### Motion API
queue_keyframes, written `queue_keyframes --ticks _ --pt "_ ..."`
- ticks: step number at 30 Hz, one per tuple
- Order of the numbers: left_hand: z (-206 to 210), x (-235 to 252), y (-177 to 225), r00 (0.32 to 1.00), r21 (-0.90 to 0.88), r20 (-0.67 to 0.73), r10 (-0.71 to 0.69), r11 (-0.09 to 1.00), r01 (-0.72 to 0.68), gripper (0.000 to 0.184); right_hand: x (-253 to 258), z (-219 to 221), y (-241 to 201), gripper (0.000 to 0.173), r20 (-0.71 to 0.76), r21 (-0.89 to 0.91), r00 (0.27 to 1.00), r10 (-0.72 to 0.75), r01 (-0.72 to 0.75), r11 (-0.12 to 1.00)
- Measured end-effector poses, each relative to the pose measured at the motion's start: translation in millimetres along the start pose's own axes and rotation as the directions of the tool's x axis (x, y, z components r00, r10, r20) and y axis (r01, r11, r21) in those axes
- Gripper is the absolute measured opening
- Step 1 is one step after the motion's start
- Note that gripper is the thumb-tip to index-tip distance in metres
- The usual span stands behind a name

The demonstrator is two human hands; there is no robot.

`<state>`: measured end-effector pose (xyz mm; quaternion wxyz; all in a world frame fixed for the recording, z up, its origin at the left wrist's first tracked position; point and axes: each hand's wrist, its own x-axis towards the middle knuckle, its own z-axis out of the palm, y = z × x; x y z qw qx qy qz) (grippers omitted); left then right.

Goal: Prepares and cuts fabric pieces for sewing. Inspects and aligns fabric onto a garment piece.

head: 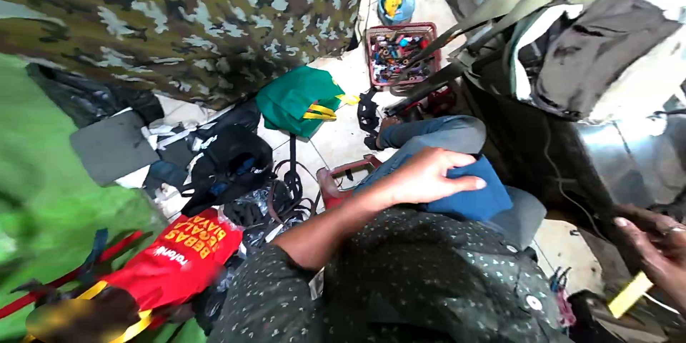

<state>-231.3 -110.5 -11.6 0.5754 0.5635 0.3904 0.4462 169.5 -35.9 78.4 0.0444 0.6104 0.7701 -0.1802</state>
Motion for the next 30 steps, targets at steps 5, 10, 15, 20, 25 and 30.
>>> queue_keyframes --ticks 5,10,15,20,25,30 --pt "-16 14 10 1.0 -0.061 0.009 0.004 0.998 -0.004 0.014 -14 35 74 0.054 -0.337 -0.032 0.893 0.297 -0.326 0.945" --pt "-78 15 63 0.985 0.117 -0.169 0.046 0.993 -0.027 0.019 -10 42 82 0.051 -0.46 0.023 0.825 0.328 -0.359 0.933" --pt "-89 15 93 0.982 0.247 -0.188 0.031 0.969 0.017 0.019 3 22 80 0.046 -0.32 0.106 0.779 0.54 -0.537 0.837" --pt "-65 39 96 0.983 0.223 -0.185 -0.013 0.973 0.054 0.022 27 4 93 0.054 -0.17 0.094 0.715 0.678 -0.673 0.733" --pt "-94 37 129 0.957 0.174 -0.286 0.051 0.985 -0.001 0.022 7 4 95 0.057 -0.237 0.137 0.71 0.663 -0.651 0.747" --pt "-103 29 156 0.92 0.218 -0.365 0.144 0.974 -0.066 0.02 -76 20 98 0.059 -0.251 0.206 0.76 0.6 -0.563 0.8"
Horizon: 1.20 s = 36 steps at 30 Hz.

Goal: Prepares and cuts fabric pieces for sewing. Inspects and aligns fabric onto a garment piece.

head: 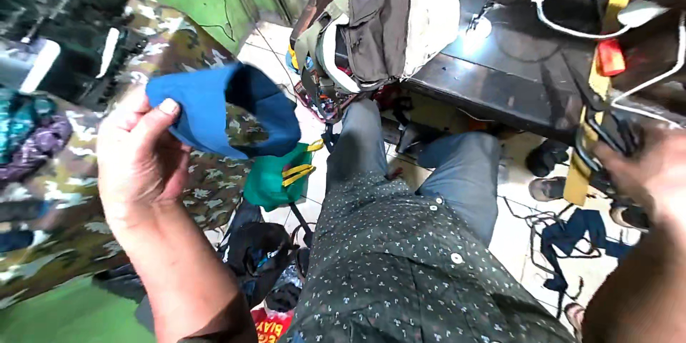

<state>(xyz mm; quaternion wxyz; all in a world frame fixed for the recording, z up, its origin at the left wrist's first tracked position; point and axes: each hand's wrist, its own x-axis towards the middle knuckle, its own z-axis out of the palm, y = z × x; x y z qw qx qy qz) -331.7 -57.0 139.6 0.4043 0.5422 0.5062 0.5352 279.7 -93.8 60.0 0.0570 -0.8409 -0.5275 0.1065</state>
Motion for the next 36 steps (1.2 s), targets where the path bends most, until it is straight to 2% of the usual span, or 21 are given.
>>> queue_keyframes --ticks 2,4,5,7,10,11,13,15,18,22,26,31,36 --pt "19 -1 -5 0.998 0.025 0.002 -0.062 0.998 0.062 0.014 -29 0 16 0.059 0.06 0.179 0.989 -0.135 0.123 0.976" --pt "45 1 -18 0.99 0.026 0.066 -0.124 0.992 0.122 0.015 -53 17 16 0.048 0.051 0.412 0.934 -0.354 0.303 0.859" --pt "58 4 -27 0.98 0.011 0.126 -0.152 0.988 0.152 0.019 -62 30 10 0.043 0.061 0.559 0.902 -0.428 0.325 0.763" --pt "86 13 -43 0.947 -0.042 0.26 -0.186 0.978 0.204 0.028 -77 52 -9 0.044 0.159 0.792 0.839 -0.52 0.206 0.575" --pt "127 26 -59 0.884 -0.053 0.412 -0.219 0.963 0.263 0.041 -82 72 -39 0.061 0.255 0.864 0.684 -0.684 0.156 0.478" --pt "139 30 -62 0.854 -0.027 0.47 -0.223 0.963 0.267 0.045 -80 75 -46 0.068 0.256 0.862 0.624 -0.739 0.199 0.467" --pt "161 37 -66 0.792 0.045 0.568 -0.221 0.97 0.239 0.051 -72 79 -53 0.07 0.269 0.822 0.526 -0.806 0.31 0.477" --pt "179 43 -67 0.745 0.105 0.629 -0.223 0.974 0.202 0.053 -65 80 -59 0.074 0.309 0.766 0.483 -0.819 0.384 0.516" --pt "201 53 -68 0.685 0.131 0.694 -0.223 0.974 0.185 0.055 -56 79 -65 0.086 0.316 0.723 0.486 -0.815 0.433 0.539" --pt "218 62 -70 0.652 0.127 0.735 -0.185 0.983 0.135 0.054 -47 74 -69 0.095 0.333 0.709 0.5 -0.799 0.426 0.562" --pt "228 68 -71 0.649 0.144 0.737 -0.19 0.982 0.124 0.054 -43 74 -65 0.1 0.288 0.753 0.52 -0.805 0.396 0.525" --pt "239 69 -77 0.631 0.162 0.739 -0.235 0.972 0.172 0.05 -43 75 -67 0.099 0.281 0.659 0.57 -0.772 0.47 0.587" --pt "244 68 -82 0.647 0.202 0.715 -0.266 0.964 0.173 0.05 -45 76 -74 0.098 0.298 0.628 0.598 -0.744 0.465 0.625"
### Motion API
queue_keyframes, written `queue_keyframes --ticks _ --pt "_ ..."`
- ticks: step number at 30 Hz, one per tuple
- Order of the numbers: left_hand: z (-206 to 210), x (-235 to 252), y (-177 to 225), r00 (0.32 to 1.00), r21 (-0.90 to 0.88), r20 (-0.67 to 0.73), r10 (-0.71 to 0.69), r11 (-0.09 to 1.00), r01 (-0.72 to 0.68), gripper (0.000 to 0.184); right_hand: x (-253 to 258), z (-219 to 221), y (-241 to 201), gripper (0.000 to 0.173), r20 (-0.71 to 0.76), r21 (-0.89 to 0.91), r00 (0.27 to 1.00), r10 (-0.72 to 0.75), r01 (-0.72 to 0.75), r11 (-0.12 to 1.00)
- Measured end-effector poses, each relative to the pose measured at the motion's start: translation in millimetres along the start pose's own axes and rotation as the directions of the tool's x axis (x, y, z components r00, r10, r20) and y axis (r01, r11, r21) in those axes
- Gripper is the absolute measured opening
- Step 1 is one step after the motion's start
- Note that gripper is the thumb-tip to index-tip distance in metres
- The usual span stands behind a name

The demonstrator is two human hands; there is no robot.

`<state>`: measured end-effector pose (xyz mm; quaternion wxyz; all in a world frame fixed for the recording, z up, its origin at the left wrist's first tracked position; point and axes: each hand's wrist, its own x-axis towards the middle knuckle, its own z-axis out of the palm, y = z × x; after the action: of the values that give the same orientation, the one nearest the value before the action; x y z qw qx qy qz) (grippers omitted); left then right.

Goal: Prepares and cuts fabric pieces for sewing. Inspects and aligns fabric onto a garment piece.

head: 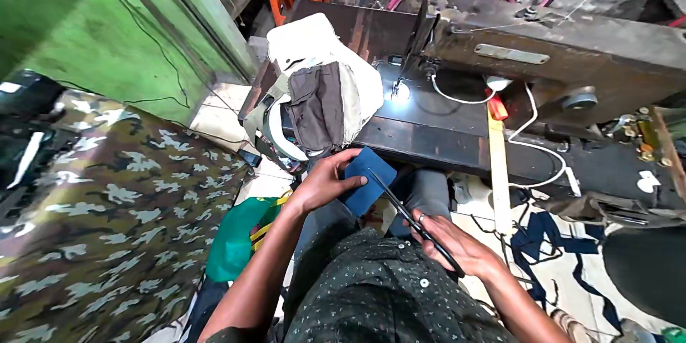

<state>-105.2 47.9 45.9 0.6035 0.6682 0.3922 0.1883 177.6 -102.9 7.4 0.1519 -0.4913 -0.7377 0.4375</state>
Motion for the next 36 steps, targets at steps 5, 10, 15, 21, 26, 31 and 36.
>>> queue_keyframes --ticks 5,10,15,21,26,31,36 --pt "-2 0 -6 1.0 -0.024 0.002 -0.029 0.999 0.029 0.051 3 4 2 0.097 -0.002 -0.027 1.0 -0.002 0.002 1.0" --pt "-8 -3 -11 0.999 -0.063 0.004 -0.034 0.997 0.034 0.051 2 5 4 0.089 -0.07 0.006 0.997 0.009 -0.009 1.0" --pt "-14 -6 -12 0.998 -0.065 0.04 -0.049 0.997 0.052 0.053 -1 8 7 0.085 -0.114 -0.027 0.989 -0.099 0.097 0.995" --pt "-7 -5 -15 0.996 -0.066 0.082 -0.047 0.996 0.052 0.053 8 12 2 0.095 -0.02 -0.057 0.998 -0.059 0.058 0.997" --pt "-4 -7 -15 0.996 -0.088 0.083 -0.043 0.995 0.051 0.055 13 19 -3 0.085 -0.075 -0.046 0.996 -0.04 0.036 0.998" --pt "-7 -9 -23 0.997 -0.077 0.061 -0.052 0.995 0.057 0.039 10 25 1 0.08 -0.165 -0.025 0.982 -0.091 0.088 0.996" --pt "-2 -10 -28 0.999 -0.111 0.022 -0.043 0.993 0.045 0.018 11 24 -1 0.083 -0.124 -0.062 0.988 -0.091 0.084 0.995"
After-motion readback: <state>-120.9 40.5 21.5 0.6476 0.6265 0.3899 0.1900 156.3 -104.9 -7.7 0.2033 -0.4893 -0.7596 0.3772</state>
